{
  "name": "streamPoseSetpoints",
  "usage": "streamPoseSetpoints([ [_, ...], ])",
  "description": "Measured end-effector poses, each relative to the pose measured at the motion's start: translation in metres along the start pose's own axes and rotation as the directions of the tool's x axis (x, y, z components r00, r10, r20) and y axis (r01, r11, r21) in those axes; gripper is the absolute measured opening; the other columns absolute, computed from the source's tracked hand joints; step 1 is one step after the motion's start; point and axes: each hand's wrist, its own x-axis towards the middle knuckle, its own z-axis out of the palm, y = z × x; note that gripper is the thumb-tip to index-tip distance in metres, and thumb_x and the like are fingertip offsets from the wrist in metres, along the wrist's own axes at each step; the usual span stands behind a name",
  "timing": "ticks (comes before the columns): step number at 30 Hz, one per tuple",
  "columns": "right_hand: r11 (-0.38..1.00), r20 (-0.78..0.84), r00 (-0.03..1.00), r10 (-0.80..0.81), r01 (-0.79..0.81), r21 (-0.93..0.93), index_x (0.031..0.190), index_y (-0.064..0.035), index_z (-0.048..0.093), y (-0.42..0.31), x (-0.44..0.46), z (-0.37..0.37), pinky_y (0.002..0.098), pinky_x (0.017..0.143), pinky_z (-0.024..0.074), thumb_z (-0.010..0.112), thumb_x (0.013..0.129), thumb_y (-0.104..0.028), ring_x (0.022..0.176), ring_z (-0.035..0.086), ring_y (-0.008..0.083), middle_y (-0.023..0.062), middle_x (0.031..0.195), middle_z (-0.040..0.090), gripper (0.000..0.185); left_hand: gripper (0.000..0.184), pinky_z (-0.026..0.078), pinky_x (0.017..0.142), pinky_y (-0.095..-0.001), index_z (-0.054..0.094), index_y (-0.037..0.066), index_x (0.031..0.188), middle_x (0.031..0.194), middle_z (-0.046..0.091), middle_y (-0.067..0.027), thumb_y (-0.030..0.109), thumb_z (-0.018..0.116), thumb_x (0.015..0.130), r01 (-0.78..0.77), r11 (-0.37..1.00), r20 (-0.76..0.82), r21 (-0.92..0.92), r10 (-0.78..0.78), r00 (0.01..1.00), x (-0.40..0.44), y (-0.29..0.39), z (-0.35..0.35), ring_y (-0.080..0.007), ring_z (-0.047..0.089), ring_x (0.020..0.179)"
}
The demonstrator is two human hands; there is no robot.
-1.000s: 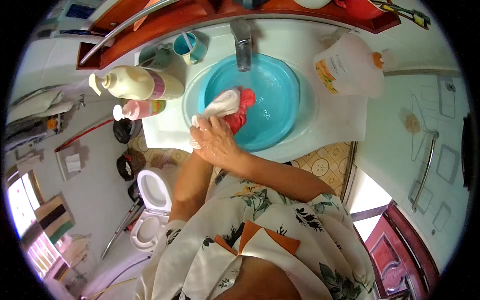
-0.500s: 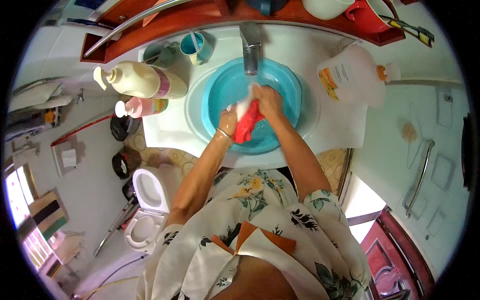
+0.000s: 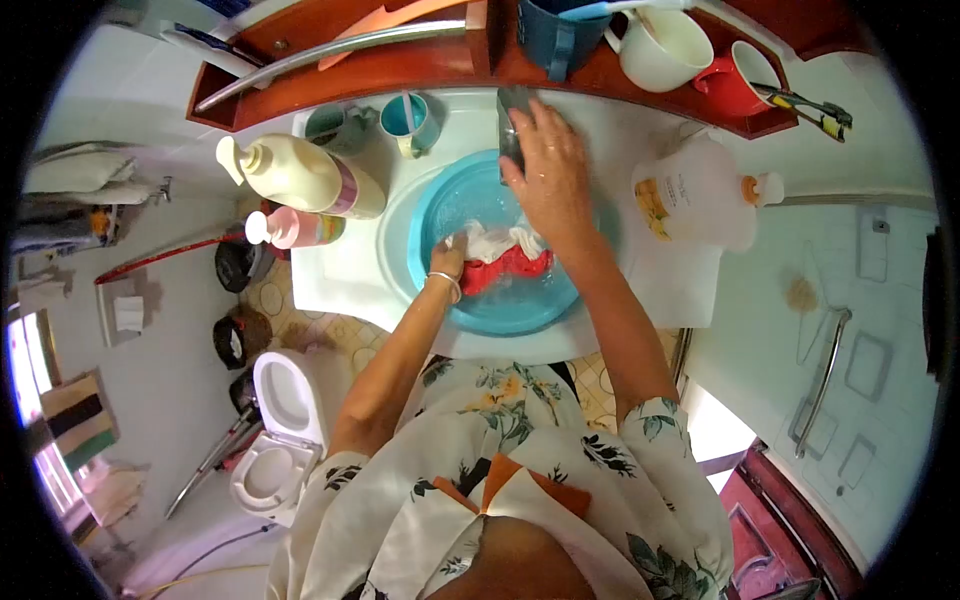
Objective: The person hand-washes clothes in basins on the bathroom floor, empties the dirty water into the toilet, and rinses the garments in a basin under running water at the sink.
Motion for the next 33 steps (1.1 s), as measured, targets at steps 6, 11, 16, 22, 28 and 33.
streamPoseSetpoints([
  [6, 0.998, 0.085, 0.995, -0.055, 0.056, -0.013, 0.122, -0.0059, 0.043, 0.002, -0.007, 0.026, 0.0438, 0.1, 0.0296, 0.068, 0.069, -0.016, 0.12, 0.036, 0.0313, 0.0141, 0.127, 0.04, 0.06, 0.046, 0.042, 0.079, -0.0348, 0.054, -0.004, 0.11, 0.102, 0.058, -0.0133, 0.035, 0.053, 0.085, 0.051, 0.988, 0.017, 0.143, -0.054, 0.998, 0.008, -0.004, -0.004, -0.0217, 0.053, 0.091],
  [11, 0.997, 0.062, 0.995, -0.079, 0.08, -0.015, 0.121, -0.0015, 0.044, 0.008, -0.032, 0.037, 0.0446, 0.1, 0.0297, 0.065, 0.07, -0.009, 0.12, 0.037, 0.0335, 0.0164, 0.125, 0.041, 0.055, 0.047, 0.042, 0.08, -0.0353, 0.054, -0.004, 0.11, 0.102, 0.058, -0.013, 0.035, 0.052, 0.085, 0.043, 0.998, 0.097, 0.056, -0.049, 0.994, 0.016, -0.01, -0.006, -0.0213, 0.053, 0.09],
  [16, 0.991, 0.01, 1.0, -0.004, 0.002, 0.134, 0.12, -0.0031, 0.045, 0.006, -0.033, 0.04, 0.0424, 0.099, 0.0305, 0.06, 0.074, -0.007, 0.12, 0.037, 0.0333, 0.016, 0.125, 0.041, 0.049, 0.048, 0.042, 0.08, -0.0349, 0.054, -0.004, 0.112, 0.106, 0.058, -0.0124, 0.035, 0.05, 0.086, 0.099, 0.993, 0.028, 0.07, -0.101, 0.994, 0.006, 0.002, -0.002, -0.0211, 0.053, 0.091],
  [22, 0.773, 0.077, 0.874, 0.48, -0.463, 0.434, 0.123, -0.0043, 0.043, 0.041, -0.108, 0.069, 0.0428, 0.098, 0.0315, 0.057, 0.08, -0.018, 0.116, 0.04, 0.0361, 0.0202, 0.124, 0.043, 0.047, 0.049, 0.039, 0.088, -0.0338, 0.047, 0.002, 0.122, 0.115, 0.054, -0.0165, 0.035, 0.049, 0.085, 0.047, 0.998, 0.069, 0.051, -0.05, 0.996, 0.017, -0.014, -0.005, -0.0248, 0.052, 0.103],
  [28, 0.931, 0.532, 0.766, 0.36, -0.332, -0.153, 0.124, -0.0076, 0.044, 0.032, -0.167, 0.087, 0.0441, 0.091, 0.0387, 0.057, 0.081, -0.032, 0.109, 0.047, 0.0381, 0.0236, 0.122, 0.045, 0.052, 0.065, 0.036, 0.094, -0.0313, 0.029, 0.002, 0.134, 0.128, 0.042, -0.0188, 0.034, 0.052, 0.083, -0.089, 0.995, -0.031, 0.056, 0.09, 0.995, 0.013, -0.009, 0.001, -0.026, 0.046, 0.112],
  [33, 0.922, 0.784, 0.533, 0.319, -0.365, -0.128, 0.111, -0.0094, 0.056, 0.054, -0.154, 0.109, 0.0442, 0.083, 0.044, 0.055, 0.08, -0.038, 0.096, 0.056, 0.0372, 0.0221, 0.104, 0.057, 0.042, 0.066, 0.036, 0.096, -0.034, 0.029, 0.0, 0.132, 0.13, 0.033, -0.029, 0.028, 0.057, 0.08, -0.226, 0.756, 0.148, 0.615, 0.171, 0.974, 0.026, -0.022, -0.007, -0.0379, 0.041, 0.117],
])
